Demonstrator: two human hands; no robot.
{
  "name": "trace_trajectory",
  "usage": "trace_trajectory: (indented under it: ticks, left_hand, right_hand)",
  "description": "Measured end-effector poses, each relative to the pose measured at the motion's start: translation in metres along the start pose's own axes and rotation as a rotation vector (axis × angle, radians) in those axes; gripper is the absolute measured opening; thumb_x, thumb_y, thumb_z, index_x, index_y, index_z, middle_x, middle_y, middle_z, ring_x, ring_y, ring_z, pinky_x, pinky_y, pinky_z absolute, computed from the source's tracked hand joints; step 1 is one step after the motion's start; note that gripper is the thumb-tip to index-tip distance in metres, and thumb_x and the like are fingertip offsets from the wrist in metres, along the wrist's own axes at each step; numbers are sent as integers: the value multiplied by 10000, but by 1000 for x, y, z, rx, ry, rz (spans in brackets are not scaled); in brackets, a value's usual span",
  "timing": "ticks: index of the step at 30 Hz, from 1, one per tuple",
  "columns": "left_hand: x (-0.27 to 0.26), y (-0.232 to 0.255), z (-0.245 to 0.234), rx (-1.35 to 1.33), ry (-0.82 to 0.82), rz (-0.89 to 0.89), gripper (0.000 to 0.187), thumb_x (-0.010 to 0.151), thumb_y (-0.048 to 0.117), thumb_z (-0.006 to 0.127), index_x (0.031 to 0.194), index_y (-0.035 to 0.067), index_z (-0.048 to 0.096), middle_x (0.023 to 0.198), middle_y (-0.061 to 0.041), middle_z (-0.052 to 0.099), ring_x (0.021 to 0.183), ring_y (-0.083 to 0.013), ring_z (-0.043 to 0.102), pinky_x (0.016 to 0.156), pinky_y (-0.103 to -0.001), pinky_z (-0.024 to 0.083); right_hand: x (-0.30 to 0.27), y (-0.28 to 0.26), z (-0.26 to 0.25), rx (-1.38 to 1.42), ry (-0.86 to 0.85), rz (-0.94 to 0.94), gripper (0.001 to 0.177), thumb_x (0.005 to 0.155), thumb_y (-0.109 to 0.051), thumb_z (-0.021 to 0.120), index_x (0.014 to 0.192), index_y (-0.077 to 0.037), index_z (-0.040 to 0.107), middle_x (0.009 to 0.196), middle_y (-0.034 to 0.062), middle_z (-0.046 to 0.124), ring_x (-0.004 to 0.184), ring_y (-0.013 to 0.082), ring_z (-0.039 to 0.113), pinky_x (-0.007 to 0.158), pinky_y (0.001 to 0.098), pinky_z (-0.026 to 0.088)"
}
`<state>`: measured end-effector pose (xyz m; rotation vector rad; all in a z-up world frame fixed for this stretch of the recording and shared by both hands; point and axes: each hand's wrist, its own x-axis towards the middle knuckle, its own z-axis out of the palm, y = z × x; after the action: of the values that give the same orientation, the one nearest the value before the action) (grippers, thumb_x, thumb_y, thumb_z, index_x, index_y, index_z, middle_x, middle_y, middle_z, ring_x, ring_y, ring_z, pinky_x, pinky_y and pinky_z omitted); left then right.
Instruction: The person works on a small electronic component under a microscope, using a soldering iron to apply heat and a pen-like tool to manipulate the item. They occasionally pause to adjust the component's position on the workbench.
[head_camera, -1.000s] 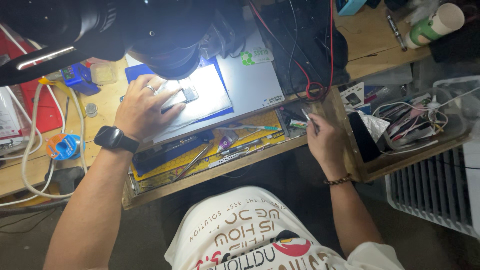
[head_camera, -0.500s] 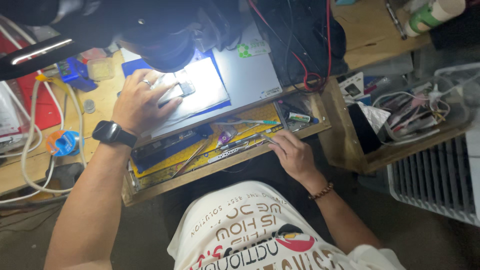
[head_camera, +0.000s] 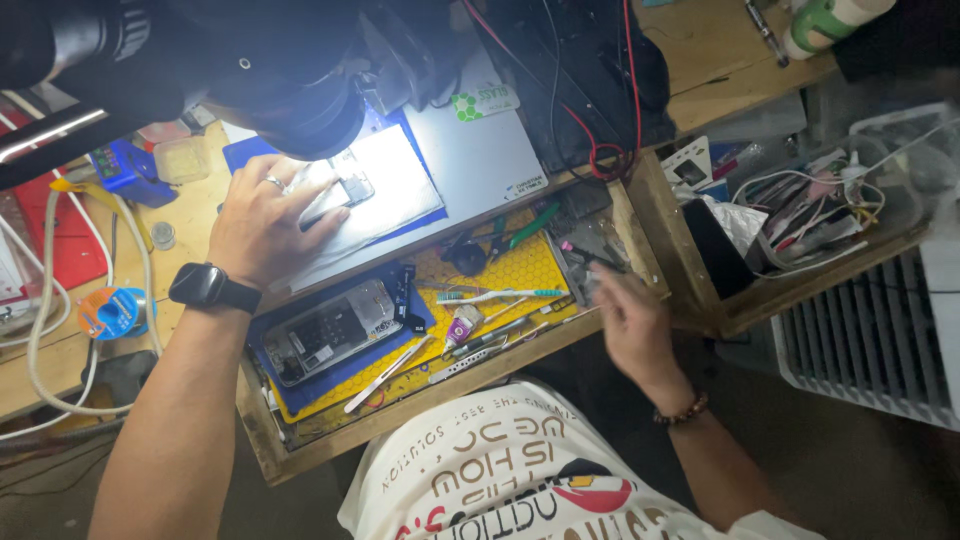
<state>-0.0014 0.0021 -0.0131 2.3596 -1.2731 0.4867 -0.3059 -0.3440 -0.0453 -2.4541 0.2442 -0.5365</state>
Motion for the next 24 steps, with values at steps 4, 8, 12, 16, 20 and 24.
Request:
trace_trajectory:
  ticks: [4,8,12,16,20,24]
  left_hand:
    - [0,3,-1,2,-18,4,348,897,328,789,1183,129,786,1161,-117,710,1168,-332,604,988,-439,506]
    - [3,2,-2,15,-18,0,343,888,327,790,1168,129,787,1149,-114,712,1168,-329,604,995,-444,503]
    - [4,-1,-1,27,-5,0,353,890,332,792,1179,130,787,1155,-125,708,1171,-334,601,1000,-440,499]
    - [0,1,1,5,-25,1,346,870,333,796,1143,121,787,1140,-119,715,1151,-336,603,979,-449,493]
    - [0,-1,2,-17,-4,14,344,913,340,794,1170,113,771,1150,-129,710,1167,-338,600,999,-449,496]
    - [7,0,1,-1,-9,-2,329,885,329,790,1152,136,772,1119,-123,719,1122,-322,610,978,-443,499]
  right_hand:
    - [33,24,-2,-286,129,97,267,1019,-55,617,1265,-33,718,969,158,680,853,316,689,727,398,542]
    - [41,28,15,-326,147,-5,272,1009,-53,622,1266,-30,710,973,154,681,870,333,691,738,416,561]
    - [45,35,18,-308,177,-77,250,1027,-51,606,1261,-24,689,1034,150,693,920,331,704,771,409,575]
    - [37,37,20,-338,125,19,282,1011,-54,609,1279,-25,694,983,165,696,867,341,706,742,430,574]
    - [30,40,24,-371,164,-10,290,1026,-40,587,1304,-18,665,1042,195,691,922,377,700,760,437,582]
    - [52,44,25,-443,194,-31,341,984,-21,578,1316,-22,655,1075,217,691,883,409,690,719,463,574]
